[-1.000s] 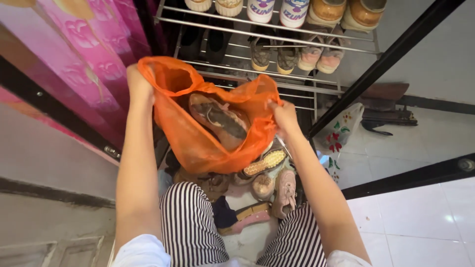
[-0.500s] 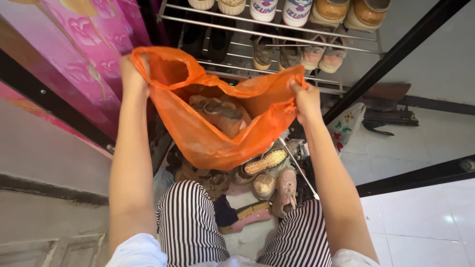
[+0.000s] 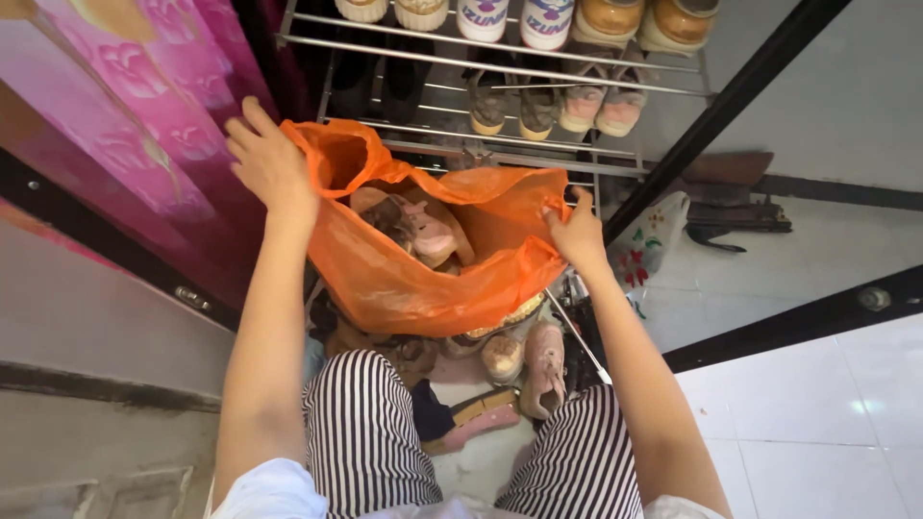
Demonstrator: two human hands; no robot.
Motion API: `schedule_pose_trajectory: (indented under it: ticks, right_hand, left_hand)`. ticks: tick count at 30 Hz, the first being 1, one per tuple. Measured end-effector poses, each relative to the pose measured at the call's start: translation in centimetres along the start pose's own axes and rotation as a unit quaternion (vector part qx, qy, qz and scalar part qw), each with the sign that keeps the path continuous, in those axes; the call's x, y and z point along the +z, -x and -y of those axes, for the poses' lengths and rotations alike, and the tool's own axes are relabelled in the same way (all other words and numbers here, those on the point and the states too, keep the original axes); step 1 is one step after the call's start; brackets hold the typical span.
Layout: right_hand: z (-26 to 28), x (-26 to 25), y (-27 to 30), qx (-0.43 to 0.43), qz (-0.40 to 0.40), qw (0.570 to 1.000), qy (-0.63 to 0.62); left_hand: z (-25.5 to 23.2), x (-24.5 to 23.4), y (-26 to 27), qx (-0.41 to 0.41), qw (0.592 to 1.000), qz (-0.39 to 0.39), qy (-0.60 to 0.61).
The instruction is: Organizing various shoes and sandals from a pile into a plastic bag and onto a rack.
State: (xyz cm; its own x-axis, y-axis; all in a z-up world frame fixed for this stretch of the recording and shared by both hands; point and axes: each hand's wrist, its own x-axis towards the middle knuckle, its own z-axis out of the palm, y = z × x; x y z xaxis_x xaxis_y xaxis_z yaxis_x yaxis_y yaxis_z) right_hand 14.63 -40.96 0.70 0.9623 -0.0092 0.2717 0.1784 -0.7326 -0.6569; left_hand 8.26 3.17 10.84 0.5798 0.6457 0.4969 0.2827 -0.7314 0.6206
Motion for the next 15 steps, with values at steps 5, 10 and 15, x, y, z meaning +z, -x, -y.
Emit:
schedule_pose_trajectory:
  ticks: [5, 10, 15]
  right_hand:
    - [9.0, -4.9, 4.0, -0.088, -0.071, 0.974, 0.198]
    - [10.2, -2.3, 6.2, -0.274, -0.081, 0.936, 0.205]
    - [14.0, -0.3, 11.4, -0.349, 0.121, 0.919, 0.136]
  left_hand:
    - [-3.7, -3.6, 4.9, 0.34, 0.913, -0.177, -0.139]
    - [-5.1, -0.3, 8.9, 0.554, 0.828, -0.039, -0.078]
    - [-6.5, 3.0, 8.8, 0.692, 0.665, 0.041, -0.278]
